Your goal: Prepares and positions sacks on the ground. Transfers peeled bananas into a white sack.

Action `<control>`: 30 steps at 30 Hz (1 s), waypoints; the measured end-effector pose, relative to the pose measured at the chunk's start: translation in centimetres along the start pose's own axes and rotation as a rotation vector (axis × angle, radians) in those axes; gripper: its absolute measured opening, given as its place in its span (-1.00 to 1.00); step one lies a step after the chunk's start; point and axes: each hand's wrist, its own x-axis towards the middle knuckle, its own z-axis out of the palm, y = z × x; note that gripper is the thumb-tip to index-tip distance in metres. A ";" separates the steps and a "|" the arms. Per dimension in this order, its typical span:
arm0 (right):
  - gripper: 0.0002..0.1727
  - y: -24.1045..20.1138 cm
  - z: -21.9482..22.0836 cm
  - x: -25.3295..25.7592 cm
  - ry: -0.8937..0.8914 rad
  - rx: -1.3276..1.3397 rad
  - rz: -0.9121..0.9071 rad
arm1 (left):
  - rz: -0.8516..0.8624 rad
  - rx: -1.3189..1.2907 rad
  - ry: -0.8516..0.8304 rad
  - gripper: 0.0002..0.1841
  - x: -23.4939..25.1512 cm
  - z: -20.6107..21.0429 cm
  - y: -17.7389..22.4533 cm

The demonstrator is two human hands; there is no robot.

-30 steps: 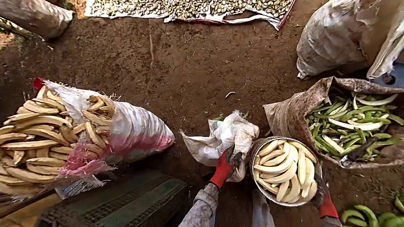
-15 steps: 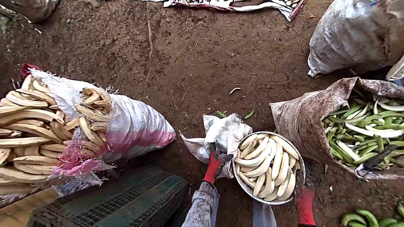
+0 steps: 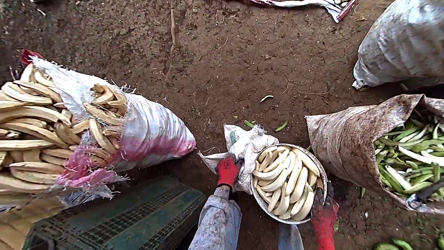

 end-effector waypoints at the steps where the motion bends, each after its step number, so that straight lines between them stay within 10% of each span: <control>1: -0.44 -0.5 0.3 -0.3 -0.013 -0.027 0.013 | 0.021 0.072 0.032 -0.40 -0.4 -0.9 -0.5; 11: -0.35 -8.2 5.9 -3.9 -0.077 -0.272 0.051 | 0.012 -1.137 0.247 -0.59 -0.2 1.0 -5.1; 21: -0.25 -16.5 19.6 -10.4 -0.341 -0.489 0.158 | 0.256 -0.875 -0.078 -0.57 2.8 -0.1 -5.6; 30: -0.30 -11.6 24.5 -11.8 -0.616 -0.248 -0.013 | 0.080 -0.391 -0.112 -0.42 5.2 1.8 -9.6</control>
